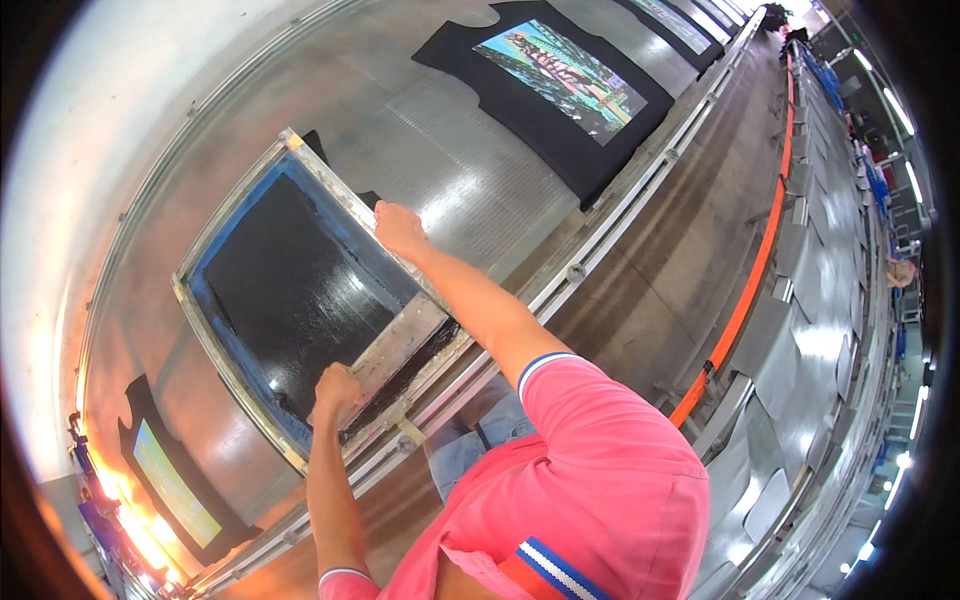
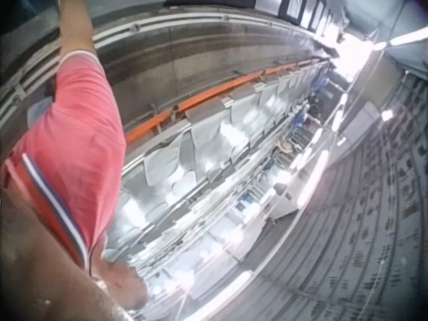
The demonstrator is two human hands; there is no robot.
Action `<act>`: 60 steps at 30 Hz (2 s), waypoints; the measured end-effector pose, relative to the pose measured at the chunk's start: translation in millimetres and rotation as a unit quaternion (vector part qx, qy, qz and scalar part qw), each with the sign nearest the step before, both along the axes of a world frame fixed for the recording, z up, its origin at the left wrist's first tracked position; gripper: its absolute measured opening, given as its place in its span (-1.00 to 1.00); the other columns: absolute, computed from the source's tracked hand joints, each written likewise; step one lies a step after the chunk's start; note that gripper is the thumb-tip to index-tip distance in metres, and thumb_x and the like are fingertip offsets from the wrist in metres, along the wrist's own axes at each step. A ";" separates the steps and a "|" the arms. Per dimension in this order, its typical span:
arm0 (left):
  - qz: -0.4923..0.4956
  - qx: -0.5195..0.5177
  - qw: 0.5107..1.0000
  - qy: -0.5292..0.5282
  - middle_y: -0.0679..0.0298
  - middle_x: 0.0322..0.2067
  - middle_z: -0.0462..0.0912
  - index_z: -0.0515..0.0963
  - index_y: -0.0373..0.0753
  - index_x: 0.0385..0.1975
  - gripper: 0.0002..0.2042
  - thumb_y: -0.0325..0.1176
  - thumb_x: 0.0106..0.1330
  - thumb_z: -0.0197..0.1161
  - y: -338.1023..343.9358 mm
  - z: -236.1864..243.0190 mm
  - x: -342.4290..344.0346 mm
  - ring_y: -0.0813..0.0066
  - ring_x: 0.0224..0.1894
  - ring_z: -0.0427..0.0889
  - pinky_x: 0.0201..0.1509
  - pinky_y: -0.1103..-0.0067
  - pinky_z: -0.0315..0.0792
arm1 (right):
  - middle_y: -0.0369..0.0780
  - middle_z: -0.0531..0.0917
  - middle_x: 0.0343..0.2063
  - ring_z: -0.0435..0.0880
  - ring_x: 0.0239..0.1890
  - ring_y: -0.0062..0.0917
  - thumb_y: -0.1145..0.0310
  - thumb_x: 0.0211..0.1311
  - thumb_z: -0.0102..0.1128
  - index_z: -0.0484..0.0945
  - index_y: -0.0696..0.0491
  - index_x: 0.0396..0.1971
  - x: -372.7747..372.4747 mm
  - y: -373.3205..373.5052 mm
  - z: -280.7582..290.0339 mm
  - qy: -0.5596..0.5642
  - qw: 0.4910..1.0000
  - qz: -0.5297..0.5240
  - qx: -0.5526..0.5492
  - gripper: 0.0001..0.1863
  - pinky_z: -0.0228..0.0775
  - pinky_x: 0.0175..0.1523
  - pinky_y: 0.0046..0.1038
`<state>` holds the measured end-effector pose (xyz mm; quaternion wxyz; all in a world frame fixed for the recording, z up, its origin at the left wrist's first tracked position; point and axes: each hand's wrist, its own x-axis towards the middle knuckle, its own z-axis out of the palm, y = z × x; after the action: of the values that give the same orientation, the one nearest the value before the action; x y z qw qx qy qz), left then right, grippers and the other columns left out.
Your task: The person is performing screen printing on a series of black t-shirts. They use a squeegee to pull ink through a screen frame onto the t-shirts laid out on a conveyor belt. The process is repeated for multiple shirts.
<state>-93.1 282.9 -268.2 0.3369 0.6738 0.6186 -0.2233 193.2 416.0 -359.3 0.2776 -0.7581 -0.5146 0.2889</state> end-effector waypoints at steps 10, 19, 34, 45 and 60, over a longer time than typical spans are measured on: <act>-0.030 0.050 0.998 0.026 -0.13 -0.43 0.69 0.70 -0.37 -0.40 -0.67 -0.45 -0.29 0.41 20.2 9.7 -48.0 0.06 -0.31 0.72 -0.17 0.30 0.55 | -0.04 0.65 -0.17 0.62 -0.07 -0.09 0.30 0.33 0.02 0.60 0.07 -0.20 25.9 -34.9 -11.2 -0.069 0.997 -0.007 0.033 -0.77 0.45 0.03 -0.15; 0.005 0.250 0.968 -0.015 0.00 -0.31 0.71 0.76 -0.11 -0.29 -0.76 -0.43 0.01 0.28 -4.3 42.7 12.5 0.01 -0.17 0.69 -0.08 0.20 0.56 | -0.20 0.72 -0.20 0.63 0.05 -0.21 -0.10 -0.12 0.50 0.71 -0.09 -0.09 0.5 -82.0 135.3 -0.189 0.819 0.542 -0.017 -0.42 0.35 0.13 -0.04; 0.021 0.368 0.929 0.016 -0.08 -0.32 0.72 0.74 -0.17 -0.23 -0.73 -0.31 0.03 0.42 242.8 35.7 -48.0 -0.07 -0.18 0.71 -0.05 0.16 0.58 | -0.09 0.74 -0.37 0.74 -0.22 -0.15 0.08 0.04 0.42 0.71 0.03 -0.37 -7.2 164.0 139.9 -0.376 0.803 0.450 0.103 -0.68 0.56 -0.08 -0.16; 0.015 0.375 0.927 -0.002 -0.03 -0.47 0.71 0.78 -0.08 -0.30 -0.69 -0.43 -0.06 0.21 148.0 7.5 -39.9 -0.02 -0.38 0.72 -0.24 0.23 0.59 | -0.18 0.67 -0.33 0.68 -0.18 -0.22 0.38 0.05 0.34 0.61 0.07 -0.38 -2.4 66.6 107.1 -0.318 0.831 0.446 0.101 -0.85 0.55 -0.12 -0.15; 0.053 0.292 0.953 -0.057 0.05 -0.40 0.73 0.75 -0.11 -0.25 -0.64 -0.49 -0.13 0.26 -197.9 -34.3 -2.1 0.01 -0.38 0.71 -0.29 0.21 0.56 | -0.16 0.61 -0.44 0.64 -0.24 -0.22 0.52 -0.03 0.18 0.60 0.09 -0.45 39.5 -273.3 69.3 -0.226 0.850 0.467 0.092 -0.90 0.54 0.03 -0.28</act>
<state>-95.1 85.1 -302.5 0.1717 0.7207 0.6713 0.0237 232.7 142.6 -290.1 0.0545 -0.4438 -0.8808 0.1559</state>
